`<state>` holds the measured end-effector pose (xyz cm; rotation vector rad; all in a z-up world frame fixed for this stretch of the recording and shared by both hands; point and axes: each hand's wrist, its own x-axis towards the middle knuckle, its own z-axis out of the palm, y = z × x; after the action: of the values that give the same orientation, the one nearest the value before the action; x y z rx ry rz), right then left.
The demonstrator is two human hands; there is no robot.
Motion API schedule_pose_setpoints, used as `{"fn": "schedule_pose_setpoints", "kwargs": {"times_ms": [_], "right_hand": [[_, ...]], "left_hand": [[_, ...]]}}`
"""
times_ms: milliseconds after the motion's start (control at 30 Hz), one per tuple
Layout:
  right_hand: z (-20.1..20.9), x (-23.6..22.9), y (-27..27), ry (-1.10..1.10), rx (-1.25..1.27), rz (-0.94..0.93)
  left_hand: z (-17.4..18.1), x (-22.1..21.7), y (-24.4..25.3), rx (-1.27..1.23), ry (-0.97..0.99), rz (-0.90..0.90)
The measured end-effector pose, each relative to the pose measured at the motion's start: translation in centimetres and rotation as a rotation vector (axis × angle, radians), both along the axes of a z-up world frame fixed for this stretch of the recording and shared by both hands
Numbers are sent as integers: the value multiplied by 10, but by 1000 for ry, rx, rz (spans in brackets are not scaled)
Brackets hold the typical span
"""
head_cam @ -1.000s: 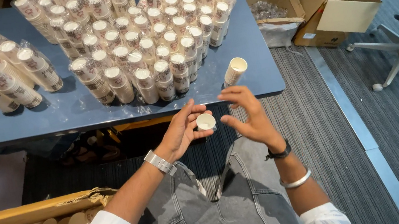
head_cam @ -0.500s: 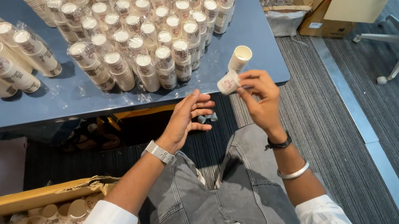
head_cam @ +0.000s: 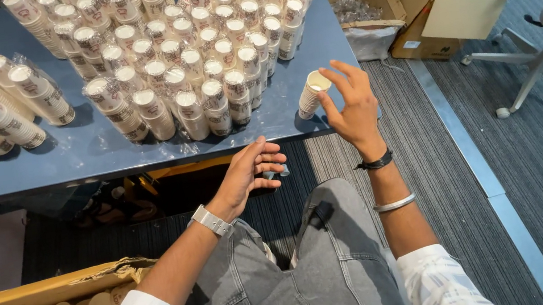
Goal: Stacking and inspecting paper cups from a cardboard box onto a table.
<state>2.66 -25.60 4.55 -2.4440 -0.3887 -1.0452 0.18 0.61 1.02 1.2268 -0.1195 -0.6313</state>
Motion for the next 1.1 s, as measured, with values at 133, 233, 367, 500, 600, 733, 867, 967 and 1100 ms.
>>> {"fn": "schedule_pose_setpoints", "kwargs": {"times_ms": [133, 233, 367, 500, 600, 733, 867, 967, 1100], "right_hand": [[-3, 3, 5, 48, -83, 63], [-9, 6, 6, 112, -134, 85], [-14, 7, 4, 149, -132, 73], [-15, 2, 1, 98, -106, 84], [-25, -8, -2, -9, 1, 121], [-73, -34, 0, -94, 191, 184], [-146, -86, 12, 68, 356, 190], [-205, -111, 27, 175, 212, 286], [-247, -127, 24, 250, -170, 346]], "left_hand": [[-2, 0, 0, 0, 5, -11], [0, -1, 0, 14, 10, -2], [-2, 1, 0, -5, -2, -1], [-5, 7, 5, -62, -69, 8], [-3, 9, 20, -20, -143, 97], [51, -22, 83, 53, -278, 301], [58, -72, 179, 295, -438, 530], [25, -115, 268, 678, -505, 783], [-63, -177, 342, 1169, -587, 779]]}}
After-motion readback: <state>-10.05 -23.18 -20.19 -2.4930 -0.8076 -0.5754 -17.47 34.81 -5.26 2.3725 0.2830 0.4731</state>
